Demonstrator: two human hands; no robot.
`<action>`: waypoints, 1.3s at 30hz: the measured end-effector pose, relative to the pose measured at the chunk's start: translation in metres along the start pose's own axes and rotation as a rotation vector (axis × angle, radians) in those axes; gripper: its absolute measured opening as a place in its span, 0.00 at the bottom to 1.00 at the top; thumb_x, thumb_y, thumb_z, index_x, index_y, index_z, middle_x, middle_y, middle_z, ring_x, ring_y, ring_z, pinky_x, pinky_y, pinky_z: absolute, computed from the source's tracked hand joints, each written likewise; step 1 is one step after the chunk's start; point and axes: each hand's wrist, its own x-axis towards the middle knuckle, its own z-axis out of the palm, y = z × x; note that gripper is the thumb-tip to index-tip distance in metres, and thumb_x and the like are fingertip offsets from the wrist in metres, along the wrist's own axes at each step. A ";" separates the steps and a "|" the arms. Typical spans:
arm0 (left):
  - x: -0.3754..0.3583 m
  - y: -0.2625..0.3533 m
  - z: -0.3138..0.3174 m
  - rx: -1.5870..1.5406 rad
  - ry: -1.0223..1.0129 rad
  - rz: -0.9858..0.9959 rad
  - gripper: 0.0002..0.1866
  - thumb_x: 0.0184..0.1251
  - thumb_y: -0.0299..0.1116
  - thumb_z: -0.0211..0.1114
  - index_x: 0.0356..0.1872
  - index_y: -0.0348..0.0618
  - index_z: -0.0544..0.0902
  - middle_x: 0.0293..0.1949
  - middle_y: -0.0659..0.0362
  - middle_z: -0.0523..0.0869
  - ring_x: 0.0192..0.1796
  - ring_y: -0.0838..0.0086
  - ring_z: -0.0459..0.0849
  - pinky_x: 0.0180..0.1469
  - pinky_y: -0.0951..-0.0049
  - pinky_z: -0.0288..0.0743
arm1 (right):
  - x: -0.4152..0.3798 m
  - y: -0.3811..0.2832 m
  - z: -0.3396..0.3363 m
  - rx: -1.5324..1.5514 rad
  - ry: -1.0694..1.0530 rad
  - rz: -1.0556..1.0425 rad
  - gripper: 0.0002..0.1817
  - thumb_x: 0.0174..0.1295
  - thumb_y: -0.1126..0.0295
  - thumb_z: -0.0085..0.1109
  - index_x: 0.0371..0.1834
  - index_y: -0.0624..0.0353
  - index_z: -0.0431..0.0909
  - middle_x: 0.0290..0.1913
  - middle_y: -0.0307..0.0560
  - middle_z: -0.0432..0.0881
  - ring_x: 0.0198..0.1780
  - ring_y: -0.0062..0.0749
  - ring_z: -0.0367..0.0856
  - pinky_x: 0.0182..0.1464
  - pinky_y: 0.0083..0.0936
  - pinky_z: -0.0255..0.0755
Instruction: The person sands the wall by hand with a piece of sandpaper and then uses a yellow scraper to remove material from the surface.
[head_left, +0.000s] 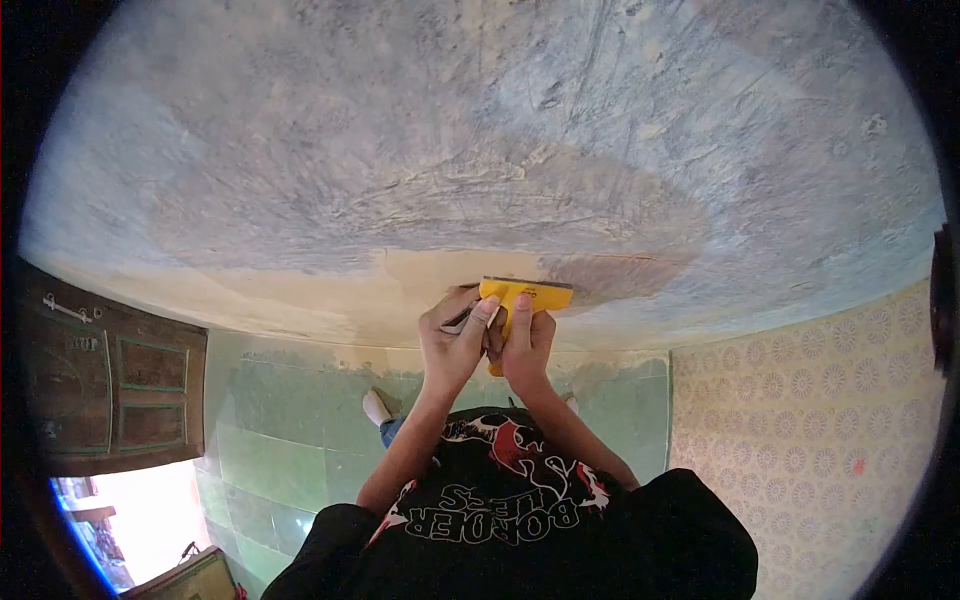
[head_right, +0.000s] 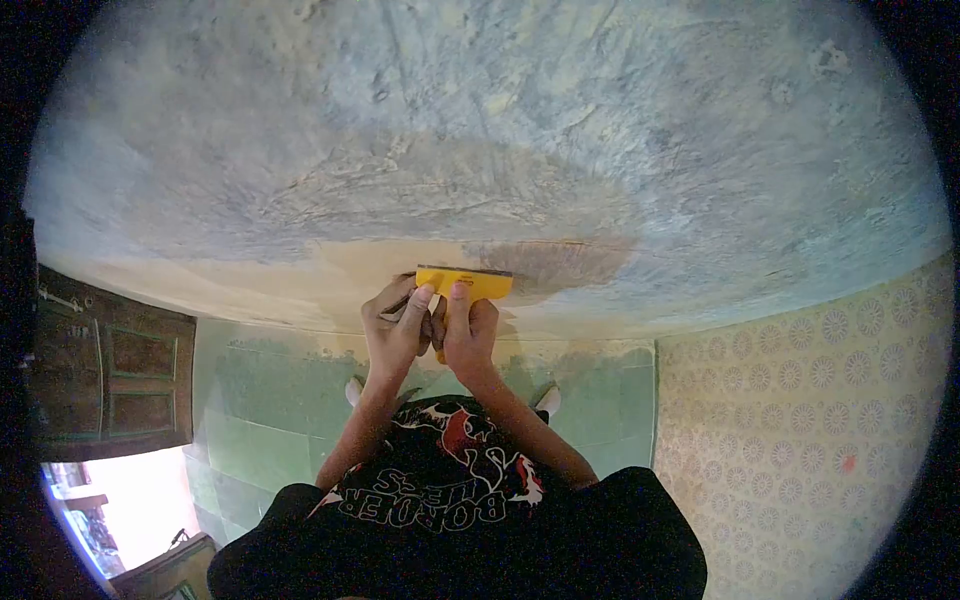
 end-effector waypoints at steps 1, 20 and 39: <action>0.000 0.002 0.000 -0.001 0.003 0.002 0.12 0.73 0.33 0.62 0.45 0.32 0.84 0.24 0.61 0.81 0.14 0.86 0.70 0.14 0.83 0.60 | -0.001 -0.001 0.002 -0.010 0.051 0.008 0.29 0.77 0.54 0.45 0.16 0.59 0.70 0.10 0.37 0.69 0.10 0.21 0.66 0.13 0.20 0.58; -0.009 -0.023 0.029 -0.149 -0.141 -0.311 0.14 0.74 0.39 0.62 0.46 0.38 0.85 0.17 0.62 0.80 0.13 0.85 0.71 0.14 0.82 0.59 | 0.012 -0.042 -0.069 -0.385 -0.175 0.066 0.27 0.76 0.57 0.47 0.16 0.58 0.71 0.10 0.35 0.68 0.11 0.19 0.65 0.15 0.22 0.57; -0.006 -0.018 0.056 -0.284 -0.229 -0.310 0.15 0.76 0.38 0.60 0.45 0.32 0.84 0.21 0.60 0.81 0.20 0.79 0.79 0.20 0.81 0.70 | 0.027 -0.093 -0.094 -0.827 -0.245 -0.141 0.20 0.69 0.59 0.58 0.27 0.68 0.79 0.19 0.53 0.78 0.19 0.43 0.77 0.25 0.33 0.67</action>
